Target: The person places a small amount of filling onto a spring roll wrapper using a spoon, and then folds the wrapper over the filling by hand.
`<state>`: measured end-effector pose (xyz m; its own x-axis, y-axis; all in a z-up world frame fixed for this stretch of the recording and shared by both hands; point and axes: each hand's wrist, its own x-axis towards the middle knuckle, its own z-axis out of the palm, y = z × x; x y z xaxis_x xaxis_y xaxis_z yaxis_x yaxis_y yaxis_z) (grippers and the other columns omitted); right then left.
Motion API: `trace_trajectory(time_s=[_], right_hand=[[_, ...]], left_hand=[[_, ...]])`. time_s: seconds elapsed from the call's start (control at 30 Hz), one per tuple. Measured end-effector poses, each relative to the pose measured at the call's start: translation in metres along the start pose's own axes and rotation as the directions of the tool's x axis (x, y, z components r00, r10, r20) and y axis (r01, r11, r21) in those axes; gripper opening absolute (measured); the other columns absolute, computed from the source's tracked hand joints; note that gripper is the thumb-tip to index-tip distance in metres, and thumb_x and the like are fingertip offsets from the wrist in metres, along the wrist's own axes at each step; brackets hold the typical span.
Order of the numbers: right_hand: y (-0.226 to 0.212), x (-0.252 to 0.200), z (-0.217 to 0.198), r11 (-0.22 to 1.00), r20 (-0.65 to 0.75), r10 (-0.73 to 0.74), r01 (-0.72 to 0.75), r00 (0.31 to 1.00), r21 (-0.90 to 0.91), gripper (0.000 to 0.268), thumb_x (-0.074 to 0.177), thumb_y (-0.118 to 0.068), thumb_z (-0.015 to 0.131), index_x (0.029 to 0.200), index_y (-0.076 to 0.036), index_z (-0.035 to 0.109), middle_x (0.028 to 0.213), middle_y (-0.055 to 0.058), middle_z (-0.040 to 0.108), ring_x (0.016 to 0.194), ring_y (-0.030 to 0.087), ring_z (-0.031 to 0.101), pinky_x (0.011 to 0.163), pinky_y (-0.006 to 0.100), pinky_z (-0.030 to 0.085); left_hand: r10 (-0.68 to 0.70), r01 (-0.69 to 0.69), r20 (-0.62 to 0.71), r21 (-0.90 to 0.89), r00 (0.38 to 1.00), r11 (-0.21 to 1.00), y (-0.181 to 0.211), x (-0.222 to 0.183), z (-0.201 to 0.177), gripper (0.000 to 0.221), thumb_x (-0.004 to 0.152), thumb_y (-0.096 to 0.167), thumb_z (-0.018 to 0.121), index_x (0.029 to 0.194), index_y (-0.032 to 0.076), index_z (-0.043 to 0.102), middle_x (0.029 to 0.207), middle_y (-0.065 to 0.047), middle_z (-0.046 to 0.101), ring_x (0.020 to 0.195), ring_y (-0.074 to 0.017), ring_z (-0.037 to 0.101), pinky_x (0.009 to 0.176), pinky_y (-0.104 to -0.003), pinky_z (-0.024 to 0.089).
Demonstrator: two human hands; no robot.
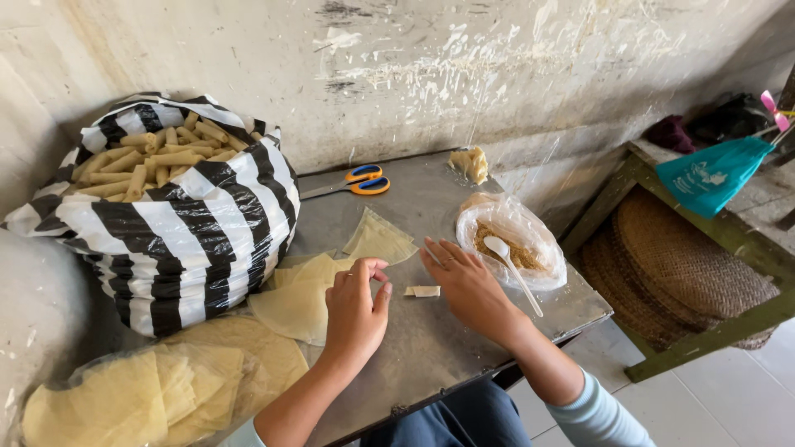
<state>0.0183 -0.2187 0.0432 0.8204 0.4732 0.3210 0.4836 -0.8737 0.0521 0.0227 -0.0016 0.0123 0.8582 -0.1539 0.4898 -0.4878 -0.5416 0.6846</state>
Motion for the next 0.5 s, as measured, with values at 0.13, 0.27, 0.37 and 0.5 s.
trace_trajectory(time_s=[0.13,0.27,0.37,0.5], right_hand=[[-0.001,-0.021,-0.011,0.938,0.022,0.045,-0.050,0.999,0.343,0.051,0.083,0.006,0.056,0.131,-0.008,0.065,0.146,0.013,0.057,0.134,0.032,0.053,0.111,0.041,0.042],[-0.007,-0.023,-0.011,0.934,0.007,-0.002,0.000,1.000,0.357,0.056,0.082,0.005,0.056,0.138,-0.003,0.060,0.139,0.017,0.057,0.127,0.035,0.055,0.107,0.043,0.042],[-0.005,-0.014,-0.008,0.937,0.037,0.066,-0.074,0.997,0.341,0.038,0.095,-0.011,0.062,0.133,-0.005,0.062,0.124,0.014,0.064,0.115,0.033,0.060,0.100,0.042,0.046],[0.000,-0.013,-0.011,0.880,-0.059,0.149,-0.105,0.987,0.464,0.038,0.093,-0.007,0.064,0.130,-0.006,0.065,0.112,0.014,0.068,0.105,0.028,0.066,0.092,0.039,0.053]], left_hand=[[0.020,-0.022,0.027,0.100,0.999,0.995,-0.011,0.003,0.002,0.035,0.088,0.011,0.070,0.120,0.013,0.056,0.107,-0.001,0.069,0.106,-0.0268,0.058,0.087,-0.046,0.039],[0.122,-0.136,0.069,0.272,0.990,0.953,-0.018,-0.001,0.008,0.043,0.086,0.011,0.071,0.126,0.011,0.054,0.120,-0.007,0.064,0.114,-0.0285,0.054,0.090,-0.047,0.038],[0.135,-0.168,0.112,0.380,0.984,0.909,-0.023,0.000,0.013,0.050,0.087,0.018,0.070,0.132,0.008,0.052,0.129,-0.008,0.060,0.120,-0.0279,0.051,0.093,-0.047,0.037],[0.113,-0.184,0.172,0.478,0.979,0.859,-0.029,0.005,0.015,0.059,0.091,0.040,0.064,0.136,0.003,0.052,0.135,-0.010,0.057,0.116,-0.0298,0.050,0.089,-0.047,0.036]])
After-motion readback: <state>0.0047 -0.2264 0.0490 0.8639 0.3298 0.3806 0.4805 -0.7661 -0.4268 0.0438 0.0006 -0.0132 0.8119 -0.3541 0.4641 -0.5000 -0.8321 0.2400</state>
